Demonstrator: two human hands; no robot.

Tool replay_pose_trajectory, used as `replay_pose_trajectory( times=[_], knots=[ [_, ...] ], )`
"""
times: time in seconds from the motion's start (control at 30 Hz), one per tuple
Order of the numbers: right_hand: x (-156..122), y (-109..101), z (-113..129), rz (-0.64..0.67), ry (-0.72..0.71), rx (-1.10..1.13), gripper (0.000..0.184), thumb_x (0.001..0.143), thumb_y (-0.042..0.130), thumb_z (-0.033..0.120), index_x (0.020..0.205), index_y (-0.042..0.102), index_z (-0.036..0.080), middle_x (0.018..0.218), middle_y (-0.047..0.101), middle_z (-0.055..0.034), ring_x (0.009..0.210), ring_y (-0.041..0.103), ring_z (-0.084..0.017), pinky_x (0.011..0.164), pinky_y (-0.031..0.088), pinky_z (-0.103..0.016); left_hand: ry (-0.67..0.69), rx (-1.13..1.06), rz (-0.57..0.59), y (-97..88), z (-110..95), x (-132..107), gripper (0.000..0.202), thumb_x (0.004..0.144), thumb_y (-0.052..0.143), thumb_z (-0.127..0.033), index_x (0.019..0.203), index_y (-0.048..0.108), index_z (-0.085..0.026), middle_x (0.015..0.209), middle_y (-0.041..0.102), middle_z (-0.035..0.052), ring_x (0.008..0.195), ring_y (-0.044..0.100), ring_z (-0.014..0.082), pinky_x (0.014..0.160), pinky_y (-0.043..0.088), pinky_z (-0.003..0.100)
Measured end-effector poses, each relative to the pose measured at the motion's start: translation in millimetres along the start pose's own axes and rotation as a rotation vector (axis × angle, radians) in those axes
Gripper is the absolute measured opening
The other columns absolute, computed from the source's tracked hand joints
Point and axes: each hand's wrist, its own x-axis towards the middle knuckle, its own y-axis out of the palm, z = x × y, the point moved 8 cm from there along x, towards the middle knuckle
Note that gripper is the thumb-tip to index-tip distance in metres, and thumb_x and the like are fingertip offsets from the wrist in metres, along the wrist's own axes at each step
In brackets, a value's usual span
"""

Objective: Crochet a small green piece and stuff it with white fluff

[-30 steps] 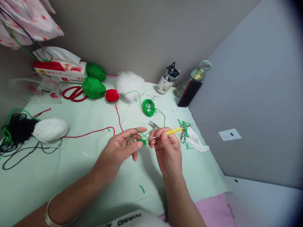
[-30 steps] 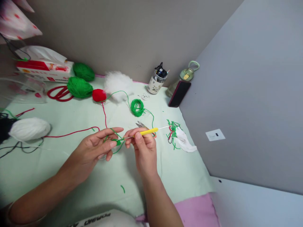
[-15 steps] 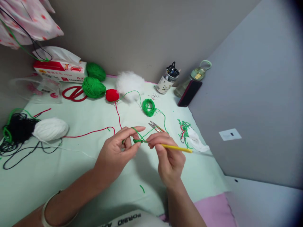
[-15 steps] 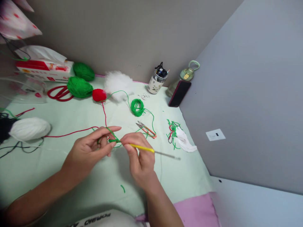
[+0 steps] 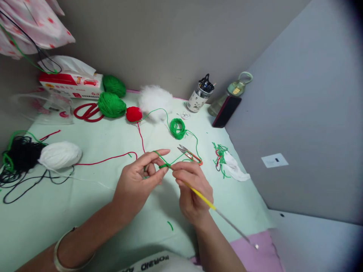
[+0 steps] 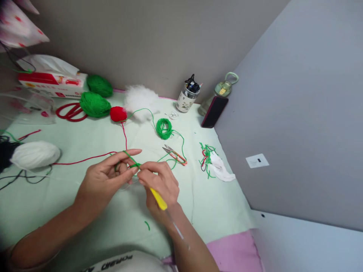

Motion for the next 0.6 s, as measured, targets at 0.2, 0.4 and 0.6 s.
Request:
replay_pose_trajectory(
  times=[0.2, 0.4, 0.6],
  knots=[
    [-13.3, 6.2, 6.5, 0.019, -0.061, -0.251, 0.036, 0.097, 0.06, 0.01, 0.122, 0.073, 0.032, 0.103, 0.075, -0.0071, 0.091, 0.073, -0.022, 0.073, 0.061, -0.036, -0.177, -0.359, 0.124, 15.7, 7.9, -2.4, 0.051, 0.081, 0.083, -0.028, 0.13, 0.071, -0.023, 0.079, 0.059, -0.0048, 0.058, 0.051, 0.0066, 0.055, 0.046, 0.019],
    [-7.6, -4.1, -5.3, -0.019, 0.119, -0.03, 0.033, 0.098, 0.059, 0.012, 0.118, 0.075, 0.032, 0.099, 0.075, -0.0063, 0.088, 0.071, -0.022, 0.074, 0.059, -0.04, -0.389, -0.613, 0.241, 27.3, 15.0, -4.4, 0.042, 0.083, 0.082, -0.024, 0.123, 0.074, -0.017, 0.059, 0.038, -0.0112, 0.046, 0.02, 0.0022, 0.045, 0.036, 0.015],
    [-0.3, -1.6, -31.2, -0.118, 0.445, 0.515, 0.018, 0.1, 0.061, 0.022, 0.097, 0.078, 0.026, 0.088, 0.071, -0.0046, 0.075, 0.064, -0.017, 0.062, 0.054, -0.032, -0.187, -0.45, 0.215, 15.4, 1.7, -0.1, 0.039, 0.083, 0.082, -0.027, 0.122, 0.076, -0.025, 0.087, 0.06, -0.0022, 0.053, 0.046, 0.0039, 0.043, 0.039, 0.017]
  ],
)
